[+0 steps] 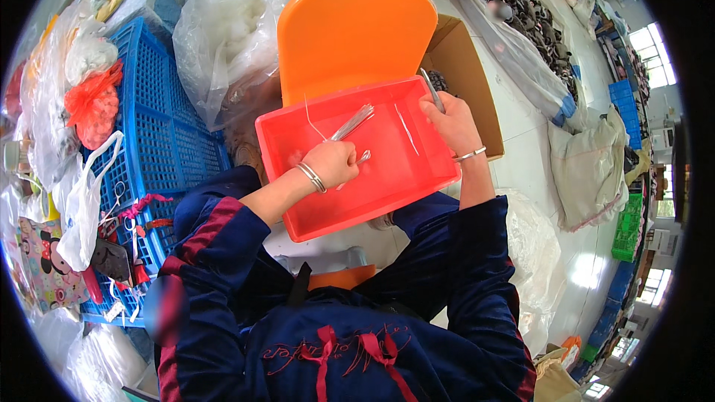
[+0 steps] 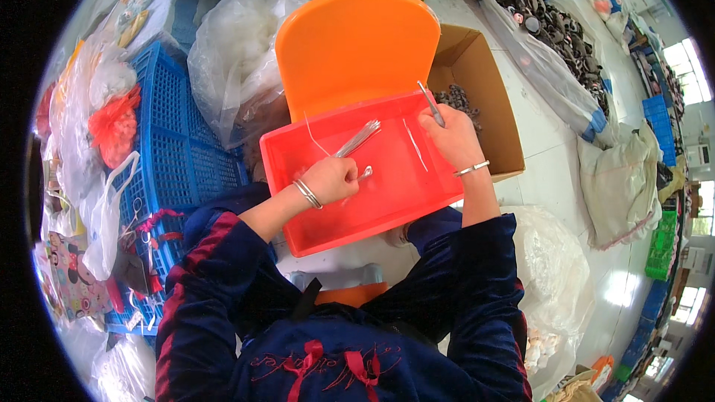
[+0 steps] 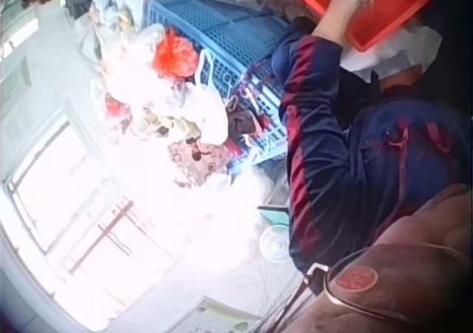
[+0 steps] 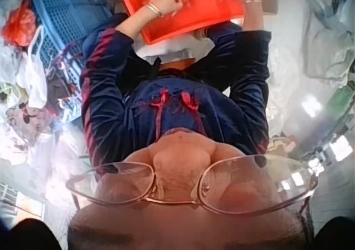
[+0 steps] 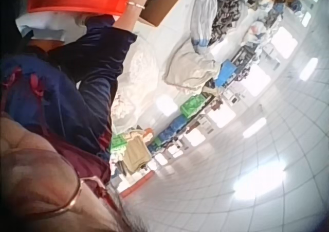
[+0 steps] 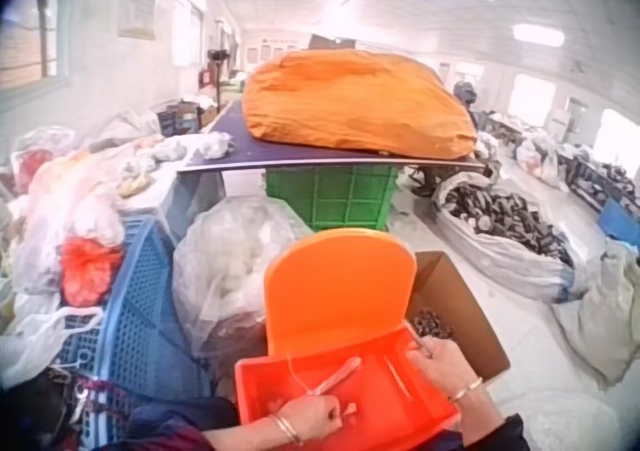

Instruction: The person sits on the floor and uses scissors to open and stuff white cotton into small patterned fabric pieces held over a red tray. The person then handles thin metal rods, bending and arranging them in the tray.

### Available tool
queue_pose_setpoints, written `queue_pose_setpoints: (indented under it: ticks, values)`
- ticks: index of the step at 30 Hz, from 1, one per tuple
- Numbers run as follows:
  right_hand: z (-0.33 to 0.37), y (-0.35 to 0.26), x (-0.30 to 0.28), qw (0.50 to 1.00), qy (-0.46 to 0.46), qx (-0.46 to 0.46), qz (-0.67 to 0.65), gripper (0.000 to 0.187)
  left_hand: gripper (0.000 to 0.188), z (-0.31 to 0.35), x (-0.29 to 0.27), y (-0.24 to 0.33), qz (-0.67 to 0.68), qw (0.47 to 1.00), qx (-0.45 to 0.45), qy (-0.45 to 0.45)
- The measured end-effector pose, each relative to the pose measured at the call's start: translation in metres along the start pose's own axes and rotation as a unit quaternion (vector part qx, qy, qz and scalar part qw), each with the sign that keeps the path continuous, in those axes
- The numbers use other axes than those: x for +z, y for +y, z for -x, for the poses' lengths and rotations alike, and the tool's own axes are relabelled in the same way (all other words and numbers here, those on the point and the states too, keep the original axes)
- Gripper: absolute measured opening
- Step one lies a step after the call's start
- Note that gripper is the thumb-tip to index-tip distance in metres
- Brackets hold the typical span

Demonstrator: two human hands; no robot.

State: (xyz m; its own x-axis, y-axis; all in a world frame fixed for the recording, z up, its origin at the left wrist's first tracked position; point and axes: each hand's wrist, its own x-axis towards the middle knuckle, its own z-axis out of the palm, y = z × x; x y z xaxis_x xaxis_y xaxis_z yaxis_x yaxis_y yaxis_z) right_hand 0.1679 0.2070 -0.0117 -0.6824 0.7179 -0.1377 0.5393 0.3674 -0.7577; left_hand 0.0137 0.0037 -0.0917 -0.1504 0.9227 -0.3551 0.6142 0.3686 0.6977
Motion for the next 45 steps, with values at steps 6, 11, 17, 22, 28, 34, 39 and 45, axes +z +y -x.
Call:
queue_pose_setpoints:
  ticks: [6,11,17,22,28,34,39,45]
  values:
    - [0.019,-0.02,0.011,0.969,-0.138,0.015,-0.204,0.03,0.009,0.005,-0.025,0.02,0.376,0.925,0.046,-0.045]
    - [0.025,-0.026,0.018,0.931,-0.245,0.014,-0.269,0.032,0.009,0.021,-0.038,0.033,0.409,0.908,0.082,0.024]
    - [0.03,-0.042,0.029,0.932,-0.249,-0.019,-0.262,0.014,0.008,0.019,-0.039,0.03,0.407,0.906,0.095,0.067]
    - [0.03,-0.048,0.031,0.947,-0.213,-0.006,-0.239,0.01,0.016,0.019,-0.039,0.027,0.394,0.911,0.106,0.07]
    - [0.029,-0.045,0.025,0.94,-0.223,0.024,-0.256,0.01,0.021,0.023,-0.043,0.03,0.381,0.919,0.085,0.052]
    - [0.026,-0.046,0.02,0.916,-0.057,0.064,-0.393,0.01,0.031,0.022,-0.04,0.023,0.172,0.976,0.129,0.03]
    - [0.02,-0.034,0.006,0.891,-0.052,0.057,-0.447,0.005,0.038,0.028,-0.066,0.026,-0.045,0.999,-0.014,0.012]
    - [0.021,-0.033,0.001,0.862,0.01,-0.005,-0.506,0.004,0.038,0.02,-0.069,0.017,-0.107,0.991,-0.052,0.065]
